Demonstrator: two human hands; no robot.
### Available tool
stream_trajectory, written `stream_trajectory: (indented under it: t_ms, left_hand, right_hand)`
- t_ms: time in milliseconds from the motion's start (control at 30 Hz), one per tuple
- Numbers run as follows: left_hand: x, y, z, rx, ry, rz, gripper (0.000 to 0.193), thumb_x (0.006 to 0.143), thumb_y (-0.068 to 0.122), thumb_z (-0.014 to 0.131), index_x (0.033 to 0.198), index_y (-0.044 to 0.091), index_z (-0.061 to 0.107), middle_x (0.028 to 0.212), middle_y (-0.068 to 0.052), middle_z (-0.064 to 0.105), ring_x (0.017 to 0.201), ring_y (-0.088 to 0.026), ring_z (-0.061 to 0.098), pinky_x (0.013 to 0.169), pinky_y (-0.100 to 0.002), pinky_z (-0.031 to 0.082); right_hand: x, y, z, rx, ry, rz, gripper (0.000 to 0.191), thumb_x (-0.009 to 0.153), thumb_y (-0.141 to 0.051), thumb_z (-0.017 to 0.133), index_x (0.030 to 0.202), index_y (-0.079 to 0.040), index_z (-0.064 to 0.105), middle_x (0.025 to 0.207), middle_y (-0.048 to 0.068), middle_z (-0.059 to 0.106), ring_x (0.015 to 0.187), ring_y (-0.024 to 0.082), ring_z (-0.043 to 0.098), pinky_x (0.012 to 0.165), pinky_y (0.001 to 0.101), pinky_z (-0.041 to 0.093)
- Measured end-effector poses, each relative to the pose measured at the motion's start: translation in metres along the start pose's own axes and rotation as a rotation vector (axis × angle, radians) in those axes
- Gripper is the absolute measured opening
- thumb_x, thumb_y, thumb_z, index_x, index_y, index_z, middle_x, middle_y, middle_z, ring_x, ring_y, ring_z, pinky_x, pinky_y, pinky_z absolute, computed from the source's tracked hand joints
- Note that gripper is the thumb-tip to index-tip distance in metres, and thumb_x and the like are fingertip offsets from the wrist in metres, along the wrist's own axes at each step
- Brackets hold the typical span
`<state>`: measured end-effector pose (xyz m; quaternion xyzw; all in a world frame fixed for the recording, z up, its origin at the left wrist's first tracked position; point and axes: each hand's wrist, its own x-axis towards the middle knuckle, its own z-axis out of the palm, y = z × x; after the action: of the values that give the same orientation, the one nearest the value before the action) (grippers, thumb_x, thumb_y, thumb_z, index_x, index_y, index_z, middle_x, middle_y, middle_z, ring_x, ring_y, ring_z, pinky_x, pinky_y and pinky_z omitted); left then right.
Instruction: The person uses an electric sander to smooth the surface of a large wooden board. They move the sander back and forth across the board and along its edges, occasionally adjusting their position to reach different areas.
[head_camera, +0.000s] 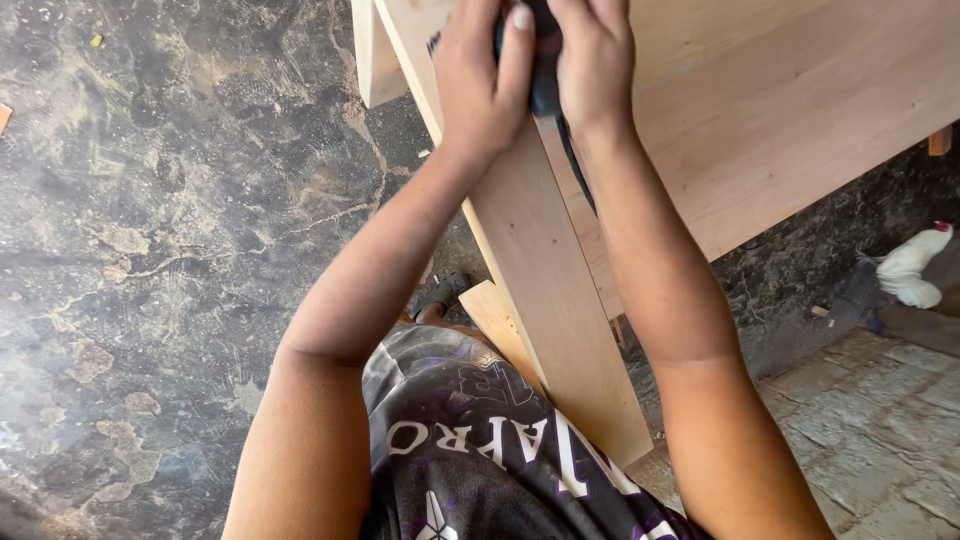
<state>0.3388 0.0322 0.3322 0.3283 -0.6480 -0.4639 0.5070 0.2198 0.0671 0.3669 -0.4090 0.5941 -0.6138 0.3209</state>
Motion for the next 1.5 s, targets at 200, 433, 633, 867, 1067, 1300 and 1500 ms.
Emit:
stream_trajectory:
  t_ms: [200,433,633,867,1067,1300,1500]
  left_hand:
    - [-0.041,0.028,-0.018,-0.054,-0.022,0.085,0.039,0.111,0.022,0.052,0.147,0.009,0.052,0.131,-0.014,0.065,0.119,-0.029,0.068,0.106,-0.036,0.054]
    - [-0.105,0.084,-0.013,-0.106,-0.130,0.040,0.046,0.105,0.025,0.055,0.145,0.004,0.051,0.141,-0.021,0.058,0.124,-0.036,0.065,0.109,-0.039,0.052]
    - [-0.101,0.082,-0.013,-0.095,-0.149,0.036,0.047,0.103,0.024,0.059,0.146,0.005,0.051,0.142,-0.021,0.057,0.125,-0.037,0.063,0.109,-0.040,0.052]
    - [-0.021,0.022,-0.003,-0.075,0.010,0.054,0.037,0.108,0.024,0.058,0.142,0.011,0.052,0.132,-0.013,0.063,0.120,-0.031,0.067,0.104,-0.036,0.055]
    - [0.032,-0.016,0.004,-0.283,0.227,-0.023,0.042,0.096,0.030,0.069,0.123,0.002,0.052,0.112,-0.014,0.059,0.101,-0.028,0.064,0.091,-0.038,0.053]
    - [-0.013,-0.024,-0.028,-0.547,0.126,0.148,0.019,0.107,0.002,0.046,0.122,0.002,0.058,0.127,-0.013,0.053,0.131,-0.025,0.052,0.118,-0.034,0.040]
    - [-0.080,-0.031,-0.044,-0.176,0.337,-0.262,0.021,0.102,0.005,0.059,0.123,0.003,0.059,0.126,-0.010,0.055,0.128,-0.026,0.051,0.110,-0.040,0.044]
  right_hand:
    - [-0.052,-0.017,-0.012,-0.091,-0.126,0.016,0.026,0.116,-0.015,0.049,0.128,0.002,0.063,0.113,0.006,0.071,0.103,0.013,0.065,0.097,0.0281,0.054]
    - [-0.132,-0.081,-0.029,-0.214,-0.114,0.115,0.031,0.112,-0.010,0.042,0.134,0.003,0.059,0.129,0.009,0.066,0.120,0.016,0.062,0.110,0.0306,0.050]
    - [-0.130,-0.077,-0.034,-0.227,-0.066,0.163,0.029,0.111,-0.010,0.045,0.131,0.003,0.061,0.124,0.010,0.067,0.115,0.015,0.062,0.105,0.0304,0.051]
    - [-0.026,-0.037,-0.007,-0.221,-0.071,-0.037,0.020,0.111,-0.008,0.053,0.123,0.004,0.062,0.113,0.006,0.071,0.103,0.014,0.069,0.095,0.0294,0.057]
    - [0.025,-0.045,0.022,-0.848,-0.075,-0.135,0.020,0.113,-0.018,0.058,0.112,0.001,0.066,0.098,0.014,0.076,0.086,0.025,0.072,0.082,0.0377,0.058]
    - [0.027,-0.058,0.042,-1.138,-0.126,-0.239,0.074,0.088,-0.031,0.088,0.143,-0.003,0.048,0.131,0.020,0.057,0.119,0.043,0.061,0.095,0.0529,0.053]
    - [0.040,-0.044,0.046,-1.176,-0.077,-0.263,0.060,0.086,-0.025,0.090,0.132,-0.005,0.058,0.134,0.017,0.060,0.120,0.040,0.062,0.096,0.0502,0.054]
